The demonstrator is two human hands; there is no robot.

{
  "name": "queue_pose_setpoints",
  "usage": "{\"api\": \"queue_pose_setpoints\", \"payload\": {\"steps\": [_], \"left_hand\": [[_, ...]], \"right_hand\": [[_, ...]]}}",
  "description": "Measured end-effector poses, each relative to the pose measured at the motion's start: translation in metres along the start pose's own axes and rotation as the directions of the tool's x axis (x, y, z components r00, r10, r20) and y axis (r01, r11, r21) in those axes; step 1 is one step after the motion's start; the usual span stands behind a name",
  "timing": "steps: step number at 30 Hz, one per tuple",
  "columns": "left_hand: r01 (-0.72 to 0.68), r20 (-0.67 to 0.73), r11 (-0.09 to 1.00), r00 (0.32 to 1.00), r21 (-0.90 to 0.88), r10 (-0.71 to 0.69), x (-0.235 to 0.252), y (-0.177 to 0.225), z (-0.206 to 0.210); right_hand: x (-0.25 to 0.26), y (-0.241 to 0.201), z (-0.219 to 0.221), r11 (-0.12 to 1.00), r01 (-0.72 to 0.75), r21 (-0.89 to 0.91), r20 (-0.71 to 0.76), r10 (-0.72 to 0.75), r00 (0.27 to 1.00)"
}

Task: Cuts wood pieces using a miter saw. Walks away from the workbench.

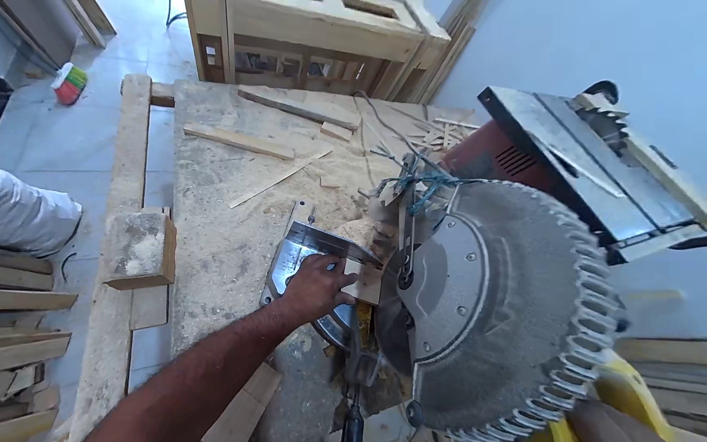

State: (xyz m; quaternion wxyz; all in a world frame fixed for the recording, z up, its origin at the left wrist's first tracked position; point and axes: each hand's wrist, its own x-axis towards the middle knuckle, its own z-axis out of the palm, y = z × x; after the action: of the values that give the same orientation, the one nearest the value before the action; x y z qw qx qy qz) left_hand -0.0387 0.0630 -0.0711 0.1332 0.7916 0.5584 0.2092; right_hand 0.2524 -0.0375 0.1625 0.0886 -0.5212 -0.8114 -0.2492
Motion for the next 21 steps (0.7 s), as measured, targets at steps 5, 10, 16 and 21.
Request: {"api": "queue_pose_setpoints", "payload": {"steps": [5, 10, 16, 21], "left_hand": [[0.083, 0.113, 0.993, 0.991, -0.084, -0.073, 0.002, 0.006, -0.009], [0.122, 0.131, 0.99, 0.985, -0.072, -0.112, -0.002, 0.017, -0.021], [0.154, 0.221, 0.985, 0.966, -0.077, -0.134, -0.038, 0.039, -0.042], [0.319, -0.026, 0.909, 0.941, -0.269, -0.338, -0.124, 0.034, -0.052]], "right_hand": [[-0.025, -0.011, 0.021, 0.997, 0.025, 0.071, 0.042, -0.028, 0.999], [0.032, 0.029, -0.038, 0.984, 0.019, 0.178, 0.051, -0.028, 0.998], [0.07, 0.08, -0.029, 0.889, -0.136, 0.437, -0.475, 0.357, 0.804], [0.013, 0.004, 0.111, 0.399, -0.605, 0.689, 0.324, 0.577, 0.75]]}}
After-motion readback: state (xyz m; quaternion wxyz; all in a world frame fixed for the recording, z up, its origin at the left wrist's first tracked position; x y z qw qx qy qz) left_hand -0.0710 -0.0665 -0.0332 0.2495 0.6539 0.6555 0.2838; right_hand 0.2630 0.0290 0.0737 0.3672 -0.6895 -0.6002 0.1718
